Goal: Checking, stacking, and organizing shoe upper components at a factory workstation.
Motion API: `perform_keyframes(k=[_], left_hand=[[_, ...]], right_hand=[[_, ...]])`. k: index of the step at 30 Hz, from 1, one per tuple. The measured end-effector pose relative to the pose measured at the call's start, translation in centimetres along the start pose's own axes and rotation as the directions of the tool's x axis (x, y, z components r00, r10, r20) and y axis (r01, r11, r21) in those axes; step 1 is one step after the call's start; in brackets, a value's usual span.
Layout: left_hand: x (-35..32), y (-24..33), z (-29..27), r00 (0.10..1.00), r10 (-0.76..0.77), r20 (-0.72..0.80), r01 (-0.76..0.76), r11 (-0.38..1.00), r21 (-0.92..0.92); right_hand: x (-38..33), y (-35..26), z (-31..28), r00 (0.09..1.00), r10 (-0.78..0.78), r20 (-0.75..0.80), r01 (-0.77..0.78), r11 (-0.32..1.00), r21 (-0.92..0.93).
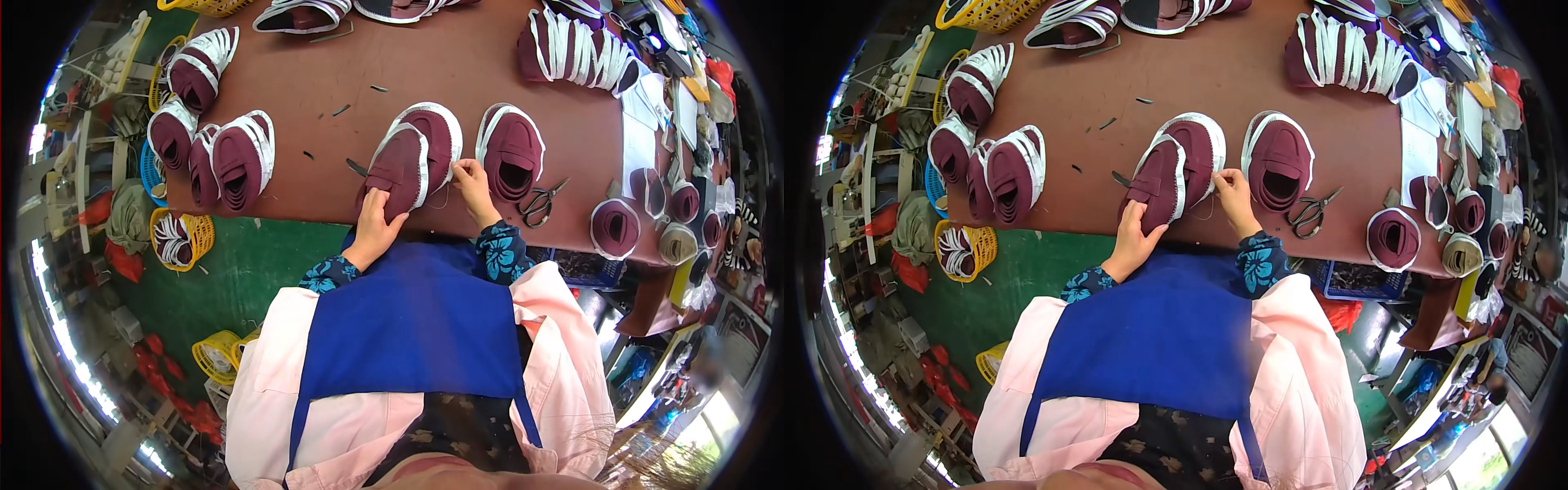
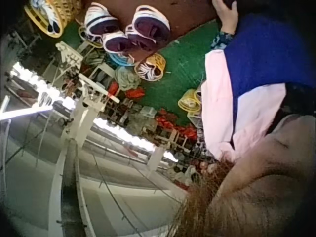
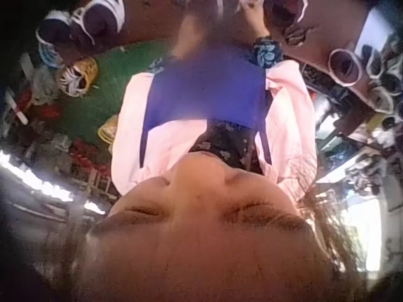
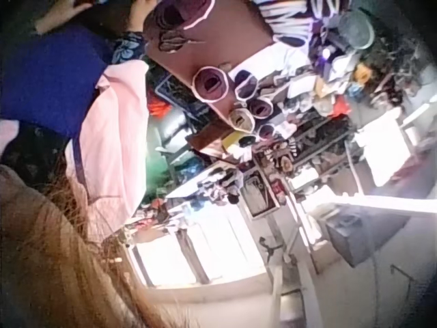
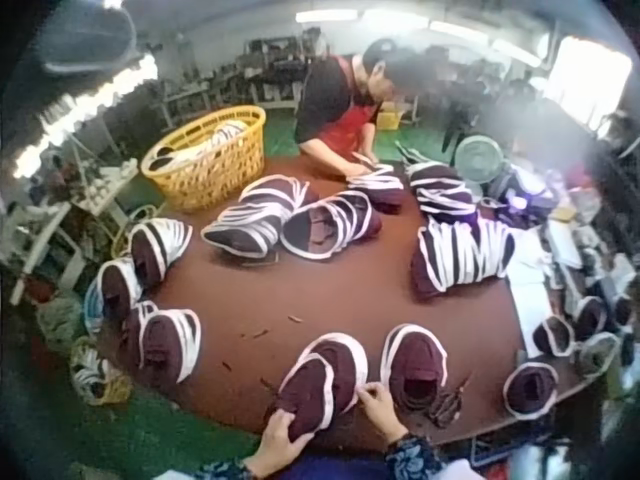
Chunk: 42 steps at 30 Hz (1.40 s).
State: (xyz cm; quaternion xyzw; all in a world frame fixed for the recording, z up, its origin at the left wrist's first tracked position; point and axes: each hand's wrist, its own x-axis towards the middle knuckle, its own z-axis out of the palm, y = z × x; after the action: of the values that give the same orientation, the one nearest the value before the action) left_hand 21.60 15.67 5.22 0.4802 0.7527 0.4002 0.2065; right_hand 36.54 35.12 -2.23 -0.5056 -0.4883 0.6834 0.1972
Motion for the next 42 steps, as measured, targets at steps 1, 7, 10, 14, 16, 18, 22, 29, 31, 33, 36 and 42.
perform_keyframes(k=[1, 7, 10, 14, 16, 18, 22, 29, 31, 33, 36, 42], left_hand=[[0.0, 0.0, 0.1, 1.000, 0.000, 0.004, 0.000, 1.000, -0.003], [0.2, -1.8, 0.9, 0.943, -0.312, 0.113, 0.332, 0.888, -0.319], [1.5, -1.9, 0.5, 0.928, -0.345, 0.142, 0.355, 0.700, -0.620], [1.6, -2.2, -0.5, 0.920, -0.336, 0.201, 0.391, 0.756, -0.526], [1.4, -1.8, -0.5, 0.929, -0.304, 0.213, 0.364, 0.857, -0.366], [1.0, -2.0, 0.4, 0.928, -0.285, 0.240, 0.368, 0.805, -0.466], [0.8, -0.9, -1.2, 0.808, -0.542, 0.229, 0.507, 0.444, -0.739], [1.5, -0.5, -5.0, 0.727, -0.645, 0.236, 0.460, 0.201, -0.865], [1.2, -0.9, -4.9, 0.744, -0.633, 0.215, 0.465, 0.259, -0.847], [1.0, -0.8, -4.4, 0.792, -0.584, 0.179, 0.473, 0.401, -0.785], [0.8, 0.0, -2.4, 0.888, -0.452, 0.077, 0.402, 0.687, -0.605], [0.5, -0.6, -0.9, 0.888, -0.440, 0.130, 0.441, 0.739, -0.510]], right_hand=[[-0.2, -0.2, 0.2, 0.999, -0.001, 0.047, -0.003, 0.997, 0.081], [-4.5, -3.8, 3.2, 0.964, -0.097, 0.247, 0.053, 0.982, 0.179], [-4.0, -3.0, 3.5, 0.968, -0.177, 0.180, 0.152, 0.977, 0.148], [-1.6, -0.7, 1.9, 0.941, -0.196, -0.276, 0.221, 0.973, 0.063], [-2.4, -1.7, 1.7, 0.987, -0.153, 0.044, 0.155, 0.986, -0.068], [-3.8, -2.0, 3.0, 0.940, -0.280, 0.195, 0.292, 0.956, -0.035], [-4.1, -3.3, 2.7, 0.970, -0.240, 0.028, 0.241, 0.970, -0.024], [0.7, 1.9, 0.1, 0.991, -0.020, -0.131, -0.014, 0.968, -0.251], [0.7, 1.9, 0.3, 0.986, -0.086, -0.141, 0.038, 0.949, -0.313], [-0.4, 0.5, 0.5, 0.956, -0.252, -0.147, 0.168, 0.887, -0.430], [-2.1, -1.5, 1.4, 0.950, -0.300, -0.088, 0.250, 0.898, -0.362], [-5.3, -4.9, 4.3, 0.928, -0.259, 0.269, 0.309, 0.936, -0.166]])
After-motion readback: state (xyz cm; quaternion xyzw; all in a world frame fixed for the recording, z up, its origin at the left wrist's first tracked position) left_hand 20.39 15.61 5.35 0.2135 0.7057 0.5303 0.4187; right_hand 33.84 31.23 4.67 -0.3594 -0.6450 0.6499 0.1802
